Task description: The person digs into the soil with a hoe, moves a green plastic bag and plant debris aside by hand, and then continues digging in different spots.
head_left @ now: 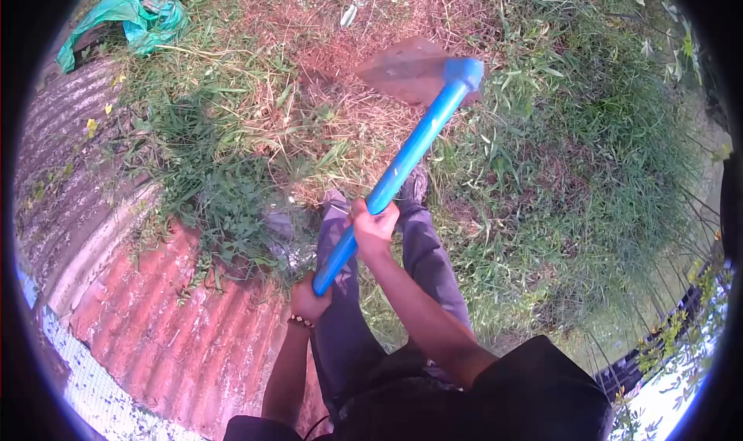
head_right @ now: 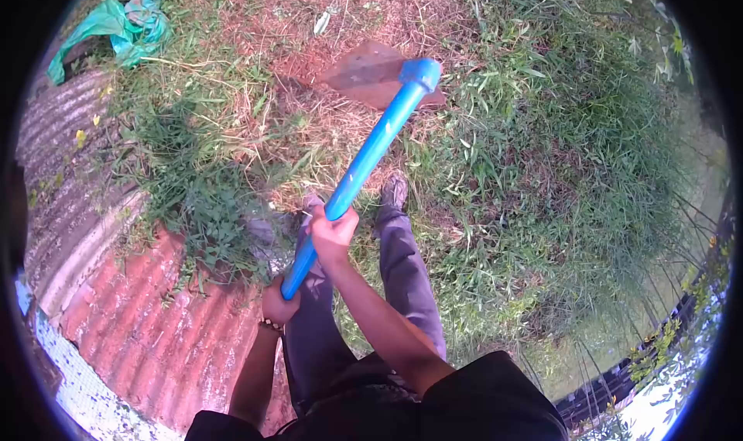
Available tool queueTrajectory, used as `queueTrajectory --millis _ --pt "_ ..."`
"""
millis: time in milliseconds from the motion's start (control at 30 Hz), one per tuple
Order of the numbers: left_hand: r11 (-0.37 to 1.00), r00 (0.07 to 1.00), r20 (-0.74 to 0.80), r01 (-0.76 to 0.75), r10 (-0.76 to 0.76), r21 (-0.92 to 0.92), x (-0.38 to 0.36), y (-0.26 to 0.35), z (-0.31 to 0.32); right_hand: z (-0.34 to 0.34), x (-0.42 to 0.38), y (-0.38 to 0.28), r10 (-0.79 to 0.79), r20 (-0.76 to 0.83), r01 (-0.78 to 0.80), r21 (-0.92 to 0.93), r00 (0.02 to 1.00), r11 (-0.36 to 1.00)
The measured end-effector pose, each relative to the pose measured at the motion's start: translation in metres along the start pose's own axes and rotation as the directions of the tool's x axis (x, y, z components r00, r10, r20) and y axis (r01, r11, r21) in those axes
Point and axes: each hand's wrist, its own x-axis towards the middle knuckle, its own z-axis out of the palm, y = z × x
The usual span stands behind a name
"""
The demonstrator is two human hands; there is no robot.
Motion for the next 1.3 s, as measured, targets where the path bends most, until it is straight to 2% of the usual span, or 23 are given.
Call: queueTrajectory --millis 67,167,233,300,333,367,400,433,467,500,533,633,700,800,867,900,967,1033,1067,1100,1167,1200,1300 --pt "0.985 0.988 -0.012 -0.153 0.153 -0.084 0.058 0.057 0.019 -0.011 0.033 -0.078 -0.216 -0.069 0.212 -0.056 0.974 0.976" --pt "0.930 0.932 -0.047 -0.362 0.360 -0.063 0.149 0.146 0.039 -0.031 0.103 -0.164 -0.404 -0.181 0.414 0.022 0.897 0.910" --pt "0.891 0.893 -0.023 -0.451 0.450 -0.047 0.179 0.170 0.043 -0.042 0.141 -0.186 -0.474 -0.270 0.502 0.040 0.838 0.864" --pt "0.952 0.951 0.083 -0.302 0.296 0.059 0.158 0.157 0.038 -0.052 0.158 -0.143 -0.359 -0.327 0.384 0.013 0.874 0.923" --pt "0.975 0.978 0.096 -0.196 0.187 0.102 0.141 0.116 0.049 -0.050 0.160 -0.084 -0.305 -0.324 0.306 -0.051 0.895 0.951" --pt "0.986 0.992 0.104 -0.090 0.075 0.141 0.114 0.058 0.065 -0.047 0.156 -0.004 -0.132 -0.370 0.084 -0.143 0.919 0.986" --pt "0.983 0.980 0.157 0.095 -0.119 0.157 0.070 0.010 0.071 -0.054 0.150 0.090 -0.009 -0.406 -0.143 -0.343 0.914 0.929" --pt "0.967 0.989 0.111 0.066 -0.096 0.248 0.056 -0.005 0.065 -0.047 0.119 0.085 -0.002 -0.352 -0.086 -0.234 0.936 0.968" --pt "0.948 0.989 0.076 0.099 -0.128 0.304 0.040 -0.012 0.054 -0.037 0.083 0.062 0.113 -0.233 -0.127 -0.042 0.966 0.991" --pt "0.961 0.981 0.108 0.133 -0.163 0.244 0.024 -0.017 0.050 -0.038 0.071 0.064 0.261 -0.280 -0.284 -0.041 0.924 0.958" --pt "0.959 0.977 0.113 0.147 -0.179 0.243 0.010 -0.025 0.054 -0.049 0.056 0.065 0.238 -0.165 -0.248 -0.044 0.957 0.968" --pt "0.964 0.997 0.047 0.040 -0.054 0.264 -0.001 -0.017 0.061 -0.059 0.038 0.038 0.201 -0.191 -0.200 0.023 0.961 0.980" --pt "0.979 0.993 0.092 -0.086 0.070 0.185 0.028 0.008 0.066 -0.079 0.049 0.007 0.031 -0.236 -0.009 0.093 0.971 0.996" --pt "0.917 0.923 0.060 -0.383 0.379 0.109 0.110 0.079 0.081 -0.100 0.084 -0.080 -0.199 -0.366 0.258 0.119 0.909 0.959" --pt "0.896 0.891 0.182 -0.436 0.417 0.080 0.156 0.140 0.062 -0.108 0.123 -0.116 -0.354 -0.428 0.424 0.078 0.832 0.902" --pt "0.856 0.857 0.143 -0.509 0.495 0.090 0.171 0.142 0.063 -0.109 0.140 -0.117 -0.384 -0.457 0.461 0.065 0.802 0.885" --pt "0.930 0.940 0.177 -0.322 0.291 0.180 0.150 0.096 0.057 -0.081 0.145 -0.056 -0.253 -0.466 0.273 -0.025 0.848 0.962" --pt "0.987 0.988 0.135 0.048 -0.069 0.153 0.051 -0.006 0.062 -0.051 0.115 0.089 0.079 -0.313 -0.131 -0.150 0.946 0.980" --pt "0.954 0.980 0.108 0.132 -0.166 0.270 0.024 -0.044 0.054 -0.038 0.086 0.144 -0.080 -0.313 0.004 -0.236 0.946 0.972" --pt "0.962 0.975 0.079 0.190 -0.209 0.198 -0.006 -0.072 0.037 -0.013 0.035 0.140 0.036 -0.247 -0.082 -0.179 0.968 0.980" --pt "0.928 0.973 -0.023 0.226 -0.229 0.297 -0.063 -0.088 0.011 -0.003 -0.024 0.146 0.323 -0.070 -0.322 0.026 0.944 0.946" --pt "0.923 0.981 -0.027 0.192 -0.194 0.334 -0.078 -0.096 0.004 -0.005 -0.046 0.141 0.358 -0.036 -0.355 0.062 0.933 0.933" --pt "0.938 0.998 0.026 0.051 -0.064 0.343 -0.076 -0.099 0.005 -0.021 -0.065 0.110 0.230 -0.134 -0.219 0.089 0.964 0.972"
